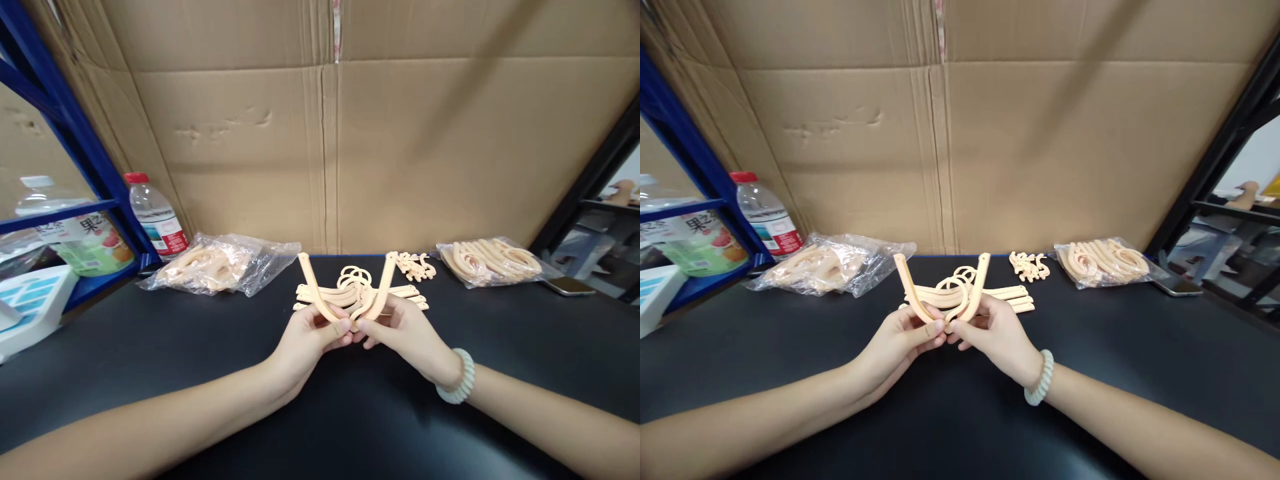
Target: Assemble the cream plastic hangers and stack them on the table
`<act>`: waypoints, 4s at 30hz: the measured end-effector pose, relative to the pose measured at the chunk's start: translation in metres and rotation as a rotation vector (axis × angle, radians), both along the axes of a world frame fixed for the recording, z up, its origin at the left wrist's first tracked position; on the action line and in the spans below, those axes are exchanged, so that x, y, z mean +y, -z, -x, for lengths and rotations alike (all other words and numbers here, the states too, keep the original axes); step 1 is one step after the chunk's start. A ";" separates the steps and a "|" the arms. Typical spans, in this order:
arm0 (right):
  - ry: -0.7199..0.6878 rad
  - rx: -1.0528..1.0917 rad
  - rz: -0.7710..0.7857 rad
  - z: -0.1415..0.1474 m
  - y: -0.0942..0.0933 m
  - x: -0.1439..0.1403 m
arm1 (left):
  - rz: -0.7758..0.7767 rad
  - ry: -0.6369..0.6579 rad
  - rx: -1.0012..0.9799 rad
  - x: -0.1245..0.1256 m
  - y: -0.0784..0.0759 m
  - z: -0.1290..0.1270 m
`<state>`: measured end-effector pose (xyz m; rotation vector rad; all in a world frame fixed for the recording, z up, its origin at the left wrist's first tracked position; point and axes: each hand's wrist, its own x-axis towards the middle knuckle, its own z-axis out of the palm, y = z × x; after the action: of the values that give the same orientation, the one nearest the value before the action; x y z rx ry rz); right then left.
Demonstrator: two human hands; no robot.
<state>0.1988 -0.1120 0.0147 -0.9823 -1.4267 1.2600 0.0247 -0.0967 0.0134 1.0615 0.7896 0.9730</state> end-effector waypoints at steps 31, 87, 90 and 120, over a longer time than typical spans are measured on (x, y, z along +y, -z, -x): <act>-0.238 -1.115 -0.344 -0.100 -0.037 0.039 | -1.187 0.427 1.061 0.065 -0.038 0.066; 0.122 -1.442 -0.512 -0.033 0.019 0.080 | -1.030 0.107 1.574 0.081 0.000 0.013; 0.118 -1.446 -0.497 -0.032 0.017 0.079 | -1.061 0.094 1.589 0.094 -0.002 0.011; -0.008 -1.188 -0.999 -0.049 0.013 0.029 | -1.277 0.059 1.337 0.032 0.004 0.041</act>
<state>0.2477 -0.0826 0.0021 -0.9629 -2.5278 -0.3032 -0.0166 -0.0642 0.0095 2.9706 1.1438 0.5313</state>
